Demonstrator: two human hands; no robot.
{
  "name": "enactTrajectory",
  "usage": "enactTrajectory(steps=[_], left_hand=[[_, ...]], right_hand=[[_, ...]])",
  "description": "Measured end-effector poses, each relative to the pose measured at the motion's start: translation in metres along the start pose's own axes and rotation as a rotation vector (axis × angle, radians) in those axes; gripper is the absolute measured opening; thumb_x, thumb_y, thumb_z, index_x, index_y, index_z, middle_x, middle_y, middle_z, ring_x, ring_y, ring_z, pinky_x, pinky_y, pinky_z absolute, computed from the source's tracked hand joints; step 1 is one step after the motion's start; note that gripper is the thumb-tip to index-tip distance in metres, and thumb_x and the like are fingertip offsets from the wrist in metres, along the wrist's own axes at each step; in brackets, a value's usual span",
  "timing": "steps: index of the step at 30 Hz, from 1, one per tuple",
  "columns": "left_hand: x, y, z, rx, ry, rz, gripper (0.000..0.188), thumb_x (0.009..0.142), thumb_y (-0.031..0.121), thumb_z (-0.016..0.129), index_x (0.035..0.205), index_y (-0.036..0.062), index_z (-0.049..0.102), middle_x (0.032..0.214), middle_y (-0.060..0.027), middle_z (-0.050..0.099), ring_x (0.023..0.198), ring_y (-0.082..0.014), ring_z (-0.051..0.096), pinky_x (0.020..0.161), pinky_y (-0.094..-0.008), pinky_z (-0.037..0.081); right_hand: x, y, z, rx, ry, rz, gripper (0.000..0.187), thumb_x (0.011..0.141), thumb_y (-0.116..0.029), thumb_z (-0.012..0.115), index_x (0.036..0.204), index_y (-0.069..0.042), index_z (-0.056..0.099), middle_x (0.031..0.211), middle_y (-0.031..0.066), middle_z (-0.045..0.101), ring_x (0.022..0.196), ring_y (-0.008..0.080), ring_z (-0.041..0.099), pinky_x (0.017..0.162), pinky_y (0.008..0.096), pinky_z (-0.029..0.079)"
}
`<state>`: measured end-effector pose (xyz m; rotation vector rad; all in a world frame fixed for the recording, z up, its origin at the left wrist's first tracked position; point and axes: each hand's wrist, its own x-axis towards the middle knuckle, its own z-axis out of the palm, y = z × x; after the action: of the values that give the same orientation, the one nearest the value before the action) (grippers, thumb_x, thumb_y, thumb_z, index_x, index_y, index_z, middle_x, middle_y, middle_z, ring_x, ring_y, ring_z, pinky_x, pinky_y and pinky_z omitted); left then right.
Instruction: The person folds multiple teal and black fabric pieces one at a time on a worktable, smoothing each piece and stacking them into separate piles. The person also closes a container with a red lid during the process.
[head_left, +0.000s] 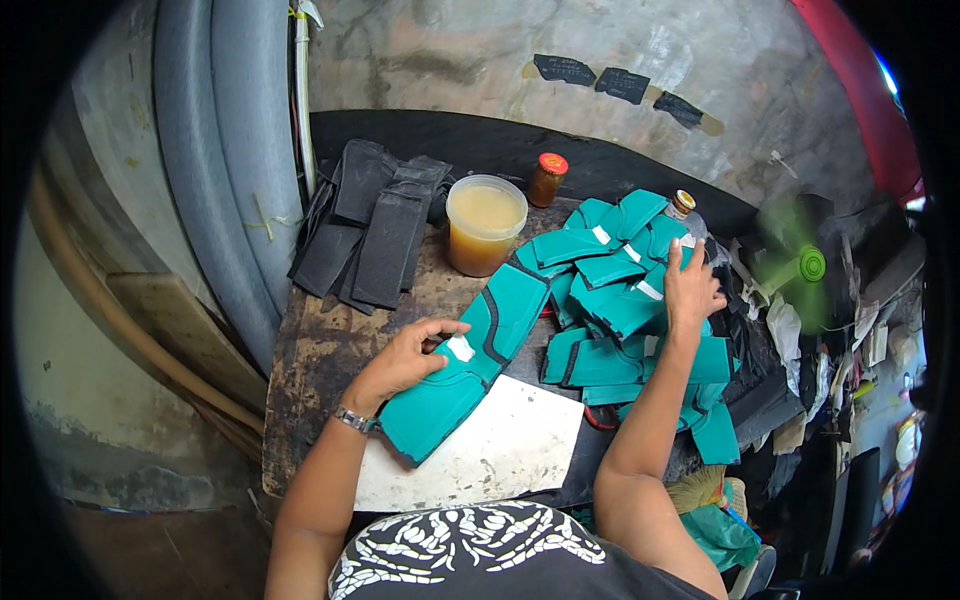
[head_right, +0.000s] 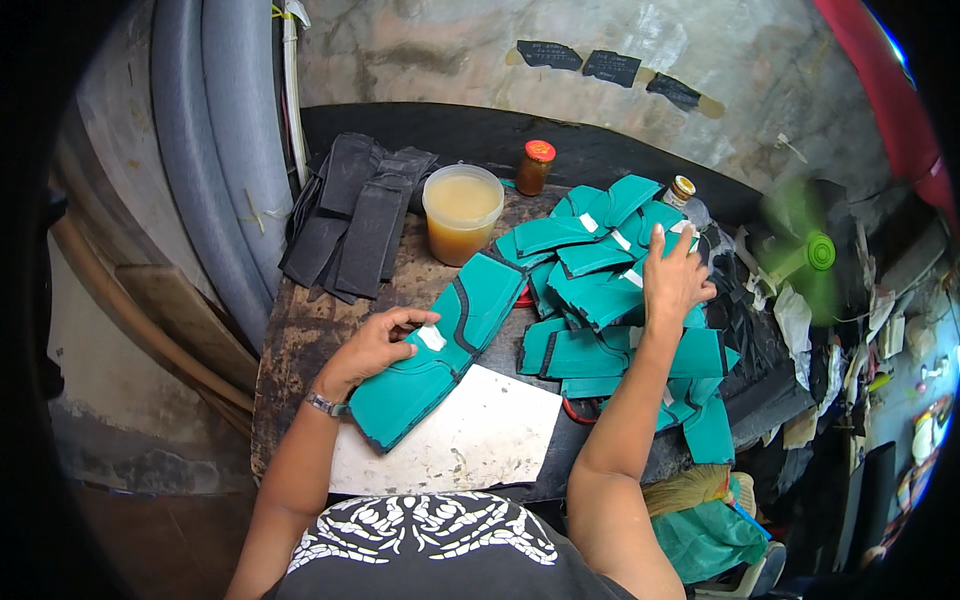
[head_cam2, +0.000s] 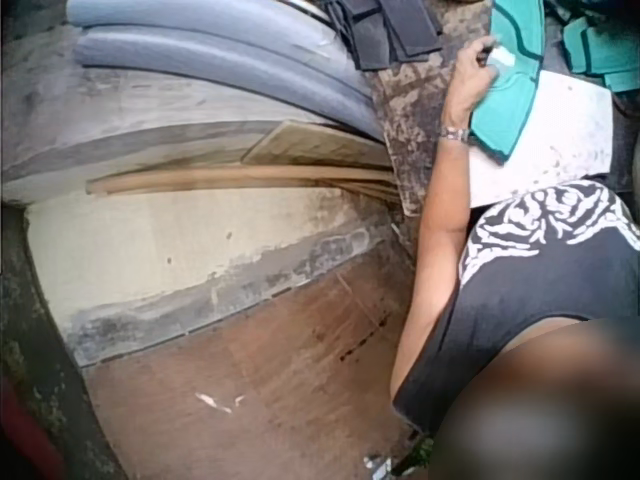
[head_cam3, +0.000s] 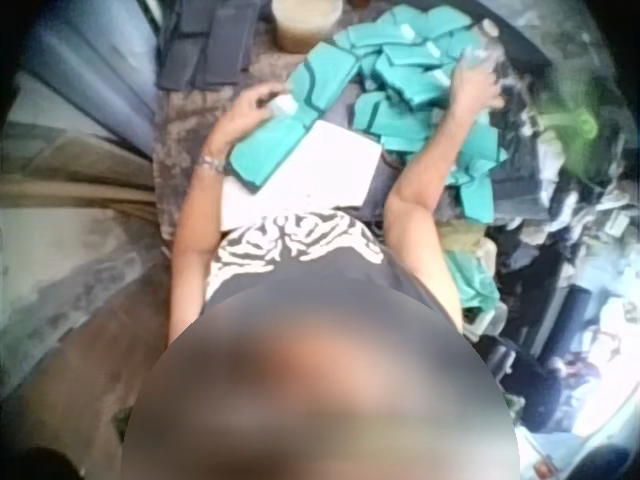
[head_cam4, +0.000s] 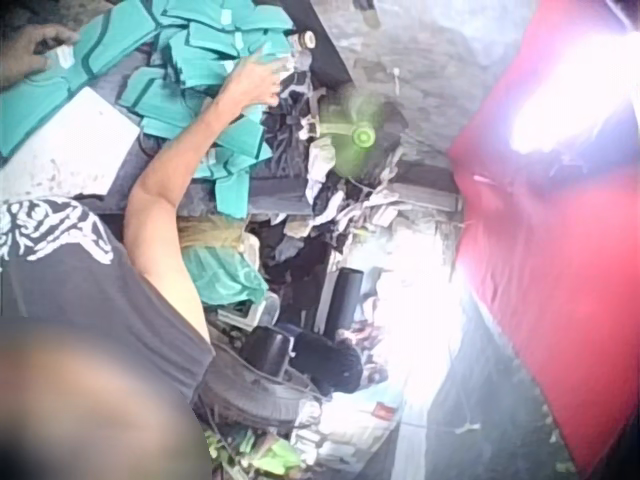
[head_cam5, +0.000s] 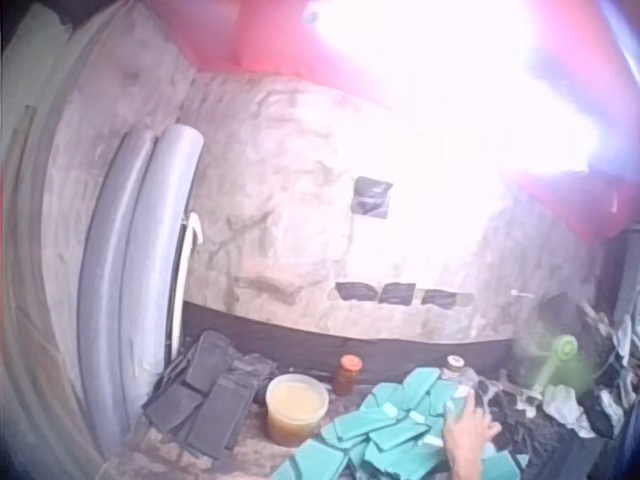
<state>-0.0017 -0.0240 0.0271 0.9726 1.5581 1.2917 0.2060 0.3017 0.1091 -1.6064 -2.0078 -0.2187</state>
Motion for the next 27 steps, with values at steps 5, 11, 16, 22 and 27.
enactTrajectory(steps=[5,11,16,22,27], left_hand=[[-0.011,0.005,-0.007,-0.028,-0.145,0.020,0.059,0.079,-0.005,0.049,0.137,0.0065,0.056,0.129,-0.0138,0.058,0.108,-0.0201,0.060,0.095,-0.0284,0.047],[-0.021,0.013,-0.019,0.352,-0.353,-0.035,0.073,0.075,-0.002,0.044,0.146,0.0113,0.046,0.140,-0.0158,0.052,0.125,-0.0224,0.051,0.109,-0.0317,0.037],[-0.042,0.025,-0.027,0.429,-0.429,-0.110,0.066,0.078,0.003,0.050,0.143,0.0109,0.050,0.129,-0.0198,0.062,0.115,-0.0237,0.060,0.102,-0.0301,0.043],[-0.049,0.034,-0.031,0.558,-0.495,-0.203,0.067,0.076,0.008,0.049,0.143,0.0170,0.052,0.113,-0.0172,0.066,0.088,-0.0188,0.061,0.082,-0.0299,0.049],[-0.048,0.027,-0.033,0.546,-0.507,-0.207,0.068,0.076,0.007,0.049,0.143,0.0190,0.051,0.114,-0.0177,0.067,0.089,-0.0193,0.062,0.083,-0.0296,0.049]], right_hand=[[-0.008,-0.084,0.004,0.505,-0.021,-0.550,0.050,0.098,-0.055,0.041,0.120,-0.021,0.070,0.143,0.0184,0.046,0.135,0.0356,0.038,0.111,0.0561,0.020],[-0.023,-0.191,0.047,0.216,-0.505,-0.701,0.071,0.100,-0.060,0.025,0.127,-0.009,0.066,0.156,0.0205,0.028,0.147,0.0339,0.020,0.112,0.0631,0.010],[-0.020,-0.184,0.032,0.464,-0.201,-0.795,0.061,0.102,-0.050,0.033,0.115,-0.001,0.068,0.133,0.0194,0.053,0.132,0.0347,0.041,0.106,0.0634,0.023],[-0.070,-0.111,0.011,0.452,-0.304,-0.916,0.039,0.098,-0.037,0.053,0.103,-0.003,0.072,0.129,0.0188,0.054,0.129,0.0350,0.044,0.107,0.0545,0.029],[-0.158,-0.045,0.013,0.669,-0.641,-0.911,0.033,0.091,-0.021,0.064,0.122,-0.012,0.067,0.148,0.0209,0.036,0.142,0.0400,0.027,0.116,0.0513,0.022]])
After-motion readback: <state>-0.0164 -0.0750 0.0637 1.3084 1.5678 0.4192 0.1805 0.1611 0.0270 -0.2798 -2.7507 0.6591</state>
